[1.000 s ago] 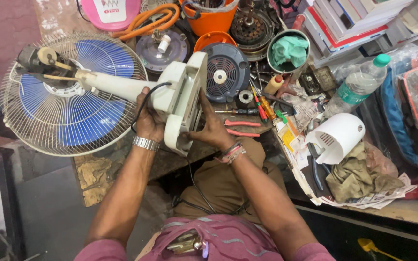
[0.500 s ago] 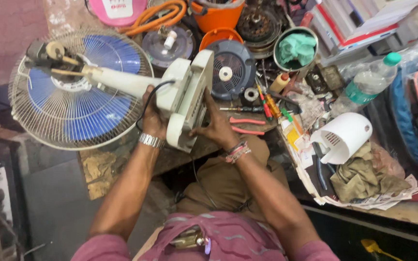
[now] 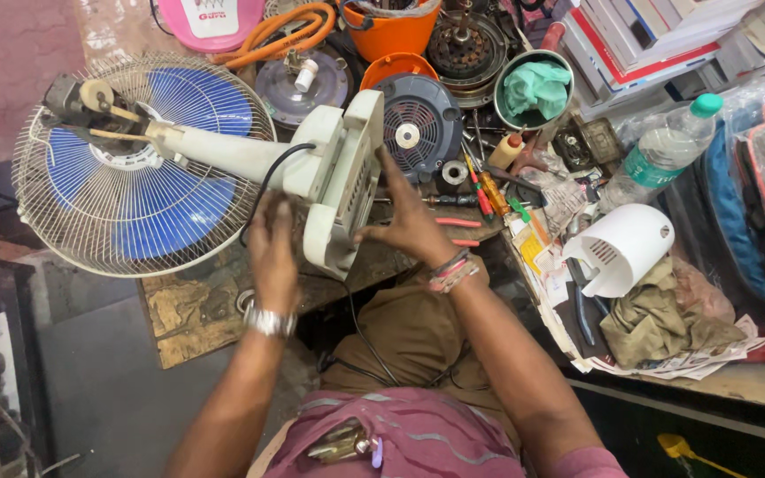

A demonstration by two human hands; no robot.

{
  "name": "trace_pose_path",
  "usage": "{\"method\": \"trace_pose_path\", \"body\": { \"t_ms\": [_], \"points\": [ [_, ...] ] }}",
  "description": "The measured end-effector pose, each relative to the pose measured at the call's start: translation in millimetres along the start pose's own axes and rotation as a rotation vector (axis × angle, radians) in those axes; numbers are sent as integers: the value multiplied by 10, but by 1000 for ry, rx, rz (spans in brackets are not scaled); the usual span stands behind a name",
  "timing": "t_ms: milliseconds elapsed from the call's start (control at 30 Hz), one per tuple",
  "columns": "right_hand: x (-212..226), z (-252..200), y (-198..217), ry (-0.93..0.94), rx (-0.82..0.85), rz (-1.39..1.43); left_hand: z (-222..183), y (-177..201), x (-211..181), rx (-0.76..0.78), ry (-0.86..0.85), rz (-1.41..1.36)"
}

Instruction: The person sits on the floor and uses a screwdriver to tighten screws on the base of a standing fan. They manipulate the fan housing and wires while securing the casing.

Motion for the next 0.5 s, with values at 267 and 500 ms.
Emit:
{"method": "trace_pose_path", "body": {
  "t_ms": [267, 500],
  "points": [
    [111, 33, -248, 68, -92, 334, -306, -301, -933, 268, -466, 799],
    [90, 68, -209, 73, -134, 134, -254, -362, -884, 127, -484, 865]
  ]
}}
Point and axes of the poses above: each hand's wrist, its own z-axis towards the middle knuckle, its own y-axis out of the back of the hand, x = y × z, the point moved 3 cm from there along z, towards the middle knuckle, and after that the axes turned 3 degrees about x, right-handed, at the moved point
